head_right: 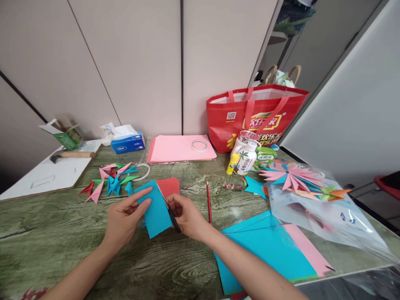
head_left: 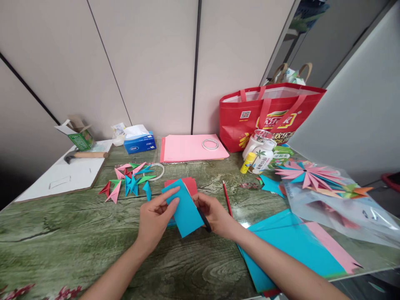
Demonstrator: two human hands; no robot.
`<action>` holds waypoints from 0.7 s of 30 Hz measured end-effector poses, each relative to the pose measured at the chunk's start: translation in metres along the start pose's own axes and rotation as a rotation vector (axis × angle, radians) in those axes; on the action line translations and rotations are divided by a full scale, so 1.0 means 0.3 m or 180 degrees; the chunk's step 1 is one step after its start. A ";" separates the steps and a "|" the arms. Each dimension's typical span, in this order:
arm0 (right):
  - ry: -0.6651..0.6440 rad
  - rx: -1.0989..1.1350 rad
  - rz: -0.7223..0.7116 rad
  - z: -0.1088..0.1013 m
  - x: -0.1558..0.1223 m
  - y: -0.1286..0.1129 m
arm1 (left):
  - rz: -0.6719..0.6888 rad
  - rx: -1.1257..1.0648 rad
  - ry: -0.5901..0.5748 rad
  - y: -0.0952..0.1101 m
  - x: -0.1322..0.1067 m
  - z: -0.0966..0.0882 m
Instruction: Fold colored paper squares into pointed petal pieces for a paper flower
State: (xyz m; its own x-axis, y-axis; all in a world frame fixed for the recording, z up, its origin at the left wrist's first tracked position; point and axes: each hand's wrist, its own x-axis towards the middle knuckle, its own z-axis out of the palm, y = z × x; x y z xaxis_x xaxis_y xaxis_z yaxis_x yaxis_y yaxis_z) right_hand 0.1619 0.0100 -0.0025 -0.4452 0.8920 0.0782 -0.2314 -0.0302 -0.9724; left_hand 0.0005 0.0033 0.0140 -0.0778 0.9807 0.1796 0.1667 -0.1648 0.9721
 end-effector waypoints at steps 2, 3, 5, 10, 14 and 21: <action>0.0027 -0.0002 0.0036 -0.001 0.000 0.003 | -0.0002 -0.0026 -0.0008 -0.003 0.000 0.000; 0.0053 -0.0007 0.0050 -0.002 0.000 0.006 | -0.0002 -0.0041 -0.0011 -0.005 0.001 -0.001; 0.0111 -0.0022 0.0066 -0.003 0.001 0.013 | -0.0011 -0.0078 -0.0020 -0.008 0.001 -0.001; 0.0165 -0.0104 0.0074 -0.006 0.002 0.032 | -0.0073 -0.0152 -0.0040 -0.012 0.002 0.000; 0.0213 -0.0093 0.0110 -0.005 0.003 0.037 | -0.0123 -0.0176 -0.0045 -0.013 0.002 0.001; 0.0297 -0.0038 0.0250 0.001 0.001 0.035 | -0.0124 -0.0140 -0.0060 -0.009 0.002 0.001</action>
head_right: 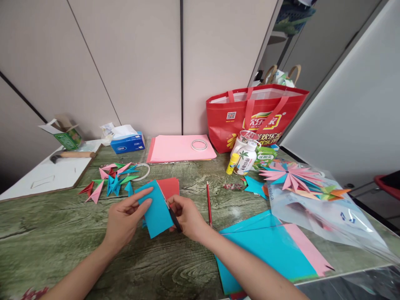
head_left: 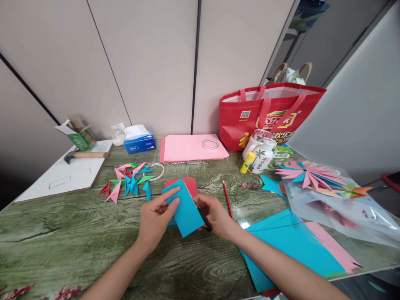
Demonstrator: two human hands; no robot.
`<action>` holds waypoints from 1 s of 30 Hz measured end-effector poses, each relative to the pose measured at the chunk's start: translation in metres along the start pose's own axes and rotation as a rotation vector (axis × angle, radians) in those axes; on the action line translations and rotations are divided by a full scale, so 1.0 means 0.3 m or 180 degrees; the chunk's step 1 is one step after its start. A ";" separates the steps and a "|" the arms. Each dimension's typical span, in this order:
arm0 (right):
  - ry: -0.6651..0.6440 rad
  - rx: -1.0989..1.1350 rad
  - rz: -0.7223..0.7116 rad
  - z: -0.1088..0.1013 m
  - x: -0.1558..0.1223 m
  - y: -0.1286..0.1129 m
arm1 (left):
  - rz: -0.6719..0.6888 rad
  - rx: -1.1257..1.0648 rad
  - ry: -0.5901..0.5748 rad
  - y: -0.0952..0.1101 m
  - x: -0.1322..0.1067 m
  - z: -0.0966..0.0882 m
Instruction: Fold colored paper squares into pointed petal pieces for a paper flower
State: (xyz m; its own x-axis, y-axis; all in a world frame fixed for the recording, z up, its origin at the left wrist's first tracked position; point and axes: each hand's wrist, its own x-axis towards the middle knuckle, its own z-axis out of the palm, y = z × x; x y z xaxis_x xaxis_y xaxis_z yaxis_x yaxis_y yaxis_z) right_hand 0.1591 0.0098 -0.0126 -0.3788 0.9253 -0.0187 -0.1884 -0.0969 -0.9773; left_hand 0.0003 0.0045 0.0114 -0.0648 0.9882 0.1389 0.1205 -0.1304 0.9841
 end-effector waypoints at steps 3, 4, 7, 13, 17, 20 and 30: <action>0.0085 -0.0041 -0.0221 0.002 0.001 -0.009 | 0.0070 0.0058 0.0021 0.000 0.001 -0.002; 0.0091 -0.0046 -0.0289 0.003 0.002 -0.013 | 0.0104 0.0075 0.0030 -0.001 0.001 -0.004; -0.0051 -0.0004 -0.0331 0.005 0.000 -0.024 | 0.0161 0.0103 0.0034 -0.006 0.002 -0.006; -0.0250 -0.0025 -0.0309 0.003 -0.003 -0.027 | 0.0028 0.0091 -0.0095 -0.002 0.003 -0.007; -0.0219 -0.0078 -0.0294 0.002 -0.002 -0.032 | 0.0034 0.0169 -0.0186 0.001 0.003 -0.008; -0.0159 -0.0184 -0.0299 0.003 -0.002 -0.037 | -0.0007 0.0192 -0.0219 -0.004 0.004 -0.010; -0.0055 -0.0217 -0.0233 -0.007 0.005 -0.009 | -0.0044 0.0174 -0.0251 -0.013 0.003 -0.013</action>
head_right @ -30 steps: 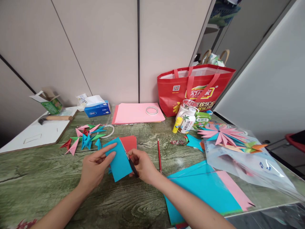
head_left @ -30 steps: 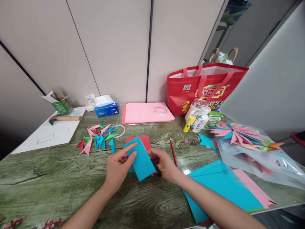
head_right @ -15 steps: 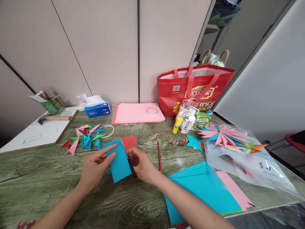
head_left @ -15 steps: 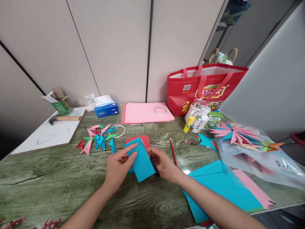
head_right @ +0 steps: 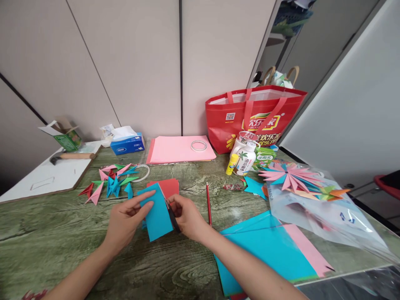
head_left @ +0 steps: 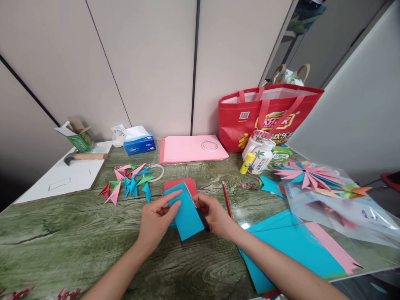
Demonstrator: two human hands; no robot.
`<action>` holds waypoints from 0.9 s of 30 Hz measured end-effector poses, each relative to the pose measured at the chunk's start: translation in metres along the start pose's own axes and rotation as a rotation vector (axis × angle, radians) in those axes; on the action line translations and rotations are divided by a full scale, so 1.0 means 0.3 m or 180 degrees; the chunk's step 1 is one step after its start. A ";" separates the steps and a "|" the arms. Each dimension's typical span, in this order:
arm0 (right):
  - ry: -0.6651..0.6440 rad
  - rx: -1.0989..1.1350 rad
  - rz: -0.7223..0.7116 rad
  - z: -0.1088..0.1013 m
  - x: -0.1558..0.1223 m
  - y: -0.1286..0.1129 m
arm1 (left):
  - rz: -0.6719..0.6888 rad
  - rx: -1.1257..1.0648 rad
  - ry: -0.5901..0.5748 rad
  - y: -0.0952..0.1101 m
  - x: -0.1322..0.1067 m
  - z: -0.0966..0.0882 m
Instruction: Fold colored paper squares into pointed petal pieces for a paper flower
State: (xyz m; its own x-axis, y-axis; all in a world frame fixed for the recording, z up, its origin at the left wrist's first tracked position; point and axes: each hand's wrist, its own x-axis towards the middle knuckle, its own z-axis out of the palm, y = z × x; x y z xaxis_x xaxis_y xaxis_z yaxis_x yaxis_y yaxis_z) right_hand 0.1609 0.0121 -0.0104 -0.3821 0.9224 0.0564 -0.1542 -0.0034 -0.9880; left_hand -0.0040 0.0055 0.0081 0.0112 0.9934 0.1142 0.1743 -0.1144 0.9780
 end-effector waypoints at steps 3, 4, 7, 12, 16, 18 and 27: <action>0.0009 -0.0038 0.0014 -0.005 0.001 0.010 | 0.0018 0.0074 -0.0002 -0.001 -0.001 0.000; 0.0008 -0.0038 0.0012 -0.007 0.000 0.012 | 0.0024 0.0100 0.0003 0.000 -0.002 0.001; 0.0040 -0.0024 -0.0019 -0.008 -0.001 0.016 | 0.0057 0.0164 0.0006 0.009 -0.003 0.003; 0.0129 0.0018 0.0002 -0.005 -0.002 0.011 | 0.0101 0.0205 0.0022 0.015 -0.001 0.003; 0.0094 0.0102 0.0025 -0.003 0.000 -0.003 | 0.0083 0.0154 0.0062 0.009 0.001 0.002; -0.0004 0.0134 -0.0001 -0.002 0.000 -0.011 | 0.0073 0.0150 0.0076 0.007 0.000 0.002; -0.0144 -0.0029 -0.0077 -0.001 -0.003 -0.022 | -0.0002 0.0124 0.0074 0.010 0.001 0.001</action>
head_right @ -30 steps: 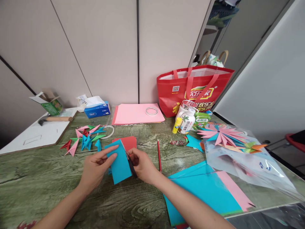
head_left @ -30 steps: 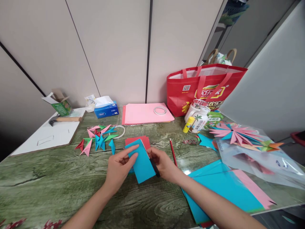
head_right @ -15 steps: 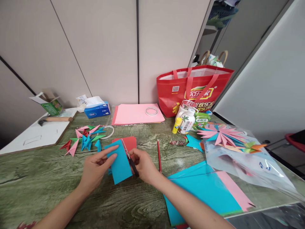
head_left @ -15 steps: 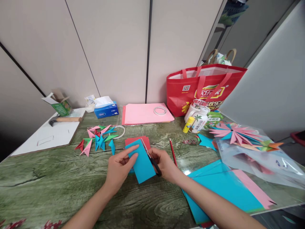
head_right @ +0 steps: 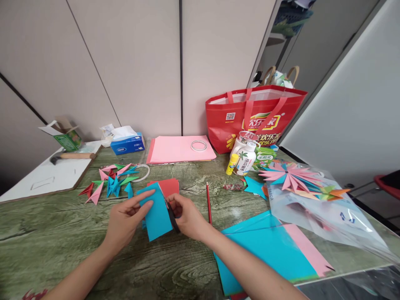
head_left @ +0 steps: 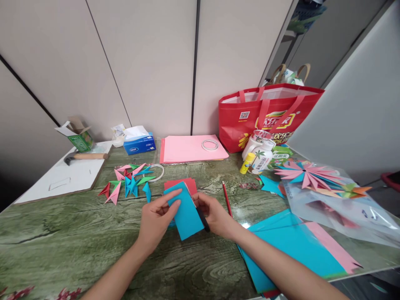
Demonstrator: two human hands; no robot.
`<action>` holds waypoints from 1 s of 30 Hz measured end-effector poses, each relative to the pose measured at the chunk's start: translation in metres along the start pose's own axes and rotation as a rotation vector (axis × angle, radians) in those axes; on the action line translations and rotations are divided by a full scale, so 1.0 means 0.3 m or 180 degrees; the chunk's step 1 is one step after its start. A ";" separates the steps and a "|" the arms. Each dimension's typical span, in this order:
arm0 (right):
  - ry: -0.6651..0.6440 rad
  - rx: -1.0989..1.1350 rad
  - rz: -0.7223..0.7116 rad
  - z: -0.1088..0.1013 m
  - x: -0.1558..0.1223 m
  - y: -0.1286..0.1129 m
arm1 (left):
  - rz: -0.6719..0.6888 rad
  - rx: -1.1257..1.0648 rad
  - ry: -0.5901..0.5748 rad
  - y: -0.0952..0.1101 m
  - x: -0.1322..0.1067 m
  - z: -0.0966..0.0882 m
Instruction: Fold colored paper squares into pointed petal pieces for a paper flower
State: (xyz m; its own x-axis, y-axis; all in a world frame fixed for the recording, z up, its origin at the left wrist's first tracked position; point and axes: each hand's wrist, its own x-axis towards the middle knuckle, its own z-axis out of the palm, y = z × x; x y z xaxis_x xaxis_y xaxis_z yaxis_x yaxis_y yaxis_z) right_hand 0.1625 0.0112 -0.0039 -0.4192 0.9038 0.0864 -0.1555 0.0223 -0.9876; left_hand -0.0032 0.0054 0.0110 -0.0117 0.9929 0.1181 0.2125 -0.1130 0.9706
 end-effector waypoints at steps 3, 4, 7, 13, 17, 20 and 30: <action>0.0004 0.0080 0.0036 -0.001 0.002 0.008 | -0.0009 -0.0022 -0.0034 -0.004 -0.001 0.000; 0.0018 0.0105 0.0051 -0.001 0.002 0.011 | -0.0013 -0.0035 -0.0051 -0.005 -0.001 0.001; 0.0070 0.0126 0.0086 -0.003 0.003 0.019 | -0.0029 -0.0057 -0.0080 -0.004 -0.004 0.002; 0.0190 -0.0053 0.0139 -0.009 0.004 0.035 | -0.0010 0.0000 -0.0045 0.011 -0.006 0.008; 0.0259 -0.0020 0.0179 -0.009 0.004 0.036 | 0.0044 0.0026 -0.0034 0.012 -0.005 0.007; 0.0130 0.0099 0.0131 -0.006 0.003 0.025 | 0.0079 0.0045 0.0007 0.009 -0.002 0.003; -0.0113 0.0118 0.0033 -0.006 0.002 0.006 | 0.0036 0.0002 -0.0038 -0.001 -0.002 0.004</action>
State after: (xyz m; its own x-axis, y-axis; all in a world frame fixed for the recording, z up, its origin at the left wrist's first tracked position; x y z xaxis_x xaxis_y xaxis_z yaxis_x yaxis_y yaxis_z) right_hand 0.1635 0.0125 -0.0059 -0.4522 0.8882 0.0814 -0.1838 -0.0035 -0.9829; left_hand -0.0020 0.0048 0.0104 0.0022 0.9919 0.1266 0.2133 -0.1242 0.9691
